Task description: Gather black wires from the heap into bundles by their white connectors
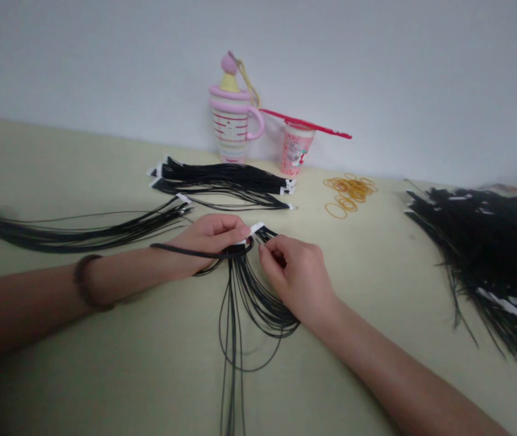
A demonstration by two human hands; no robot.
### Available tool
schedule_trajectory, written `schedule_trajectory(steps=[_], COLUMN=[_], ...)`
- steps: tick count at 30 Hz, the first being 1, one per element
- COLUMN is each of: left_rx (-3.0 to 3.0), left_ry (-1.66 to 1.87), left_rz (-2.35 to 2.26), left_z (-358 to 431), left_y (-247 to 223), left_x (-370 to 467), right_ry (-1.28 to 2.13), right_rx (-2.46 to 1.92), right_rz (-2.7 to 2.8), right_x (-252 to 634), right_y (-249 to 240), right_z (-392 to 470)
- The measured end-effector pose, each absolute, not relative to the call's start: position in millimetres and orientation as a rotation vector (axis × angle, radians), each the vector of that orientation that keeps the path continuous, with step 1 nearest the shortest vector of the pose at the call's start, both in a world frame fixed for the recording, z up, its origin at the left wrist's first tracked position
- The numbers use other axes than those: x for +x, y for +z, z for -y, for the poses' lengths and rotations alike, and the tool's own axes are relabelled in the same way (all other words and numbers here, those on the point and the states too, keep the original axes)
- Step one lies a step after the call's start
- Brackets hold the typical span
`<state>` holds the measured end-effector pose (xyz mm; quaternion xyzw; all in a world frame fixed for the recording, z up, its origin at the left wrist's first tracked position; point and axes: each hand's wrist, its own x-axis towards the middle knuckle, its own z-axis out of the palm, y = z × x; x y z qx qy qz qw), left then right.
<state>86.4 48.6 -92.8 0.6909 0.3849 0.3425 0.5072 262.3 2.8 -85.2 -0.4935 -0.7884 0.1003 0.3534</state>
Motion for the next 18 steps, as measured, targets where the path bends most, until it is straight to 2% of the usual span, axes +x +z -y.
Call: schedule_trajectory(steps=[11, 18], left_rx=[1.66, 1.635], left_ry=[0.802, 0.838], left_rz=[-0.937, -0.928], left_z=[-48.0, -46.8], left_y=[-91.1, -89.6], left_x=[86.4, 87.5], right_ry=[0.275, 0.149], right_rx=[-1.298, -1.263], right_rz=[1.992, 2.014], right_x=[261.9, 261.7], right_y=[-86.5, -85.3], right_z=[-5.0, -2.5])
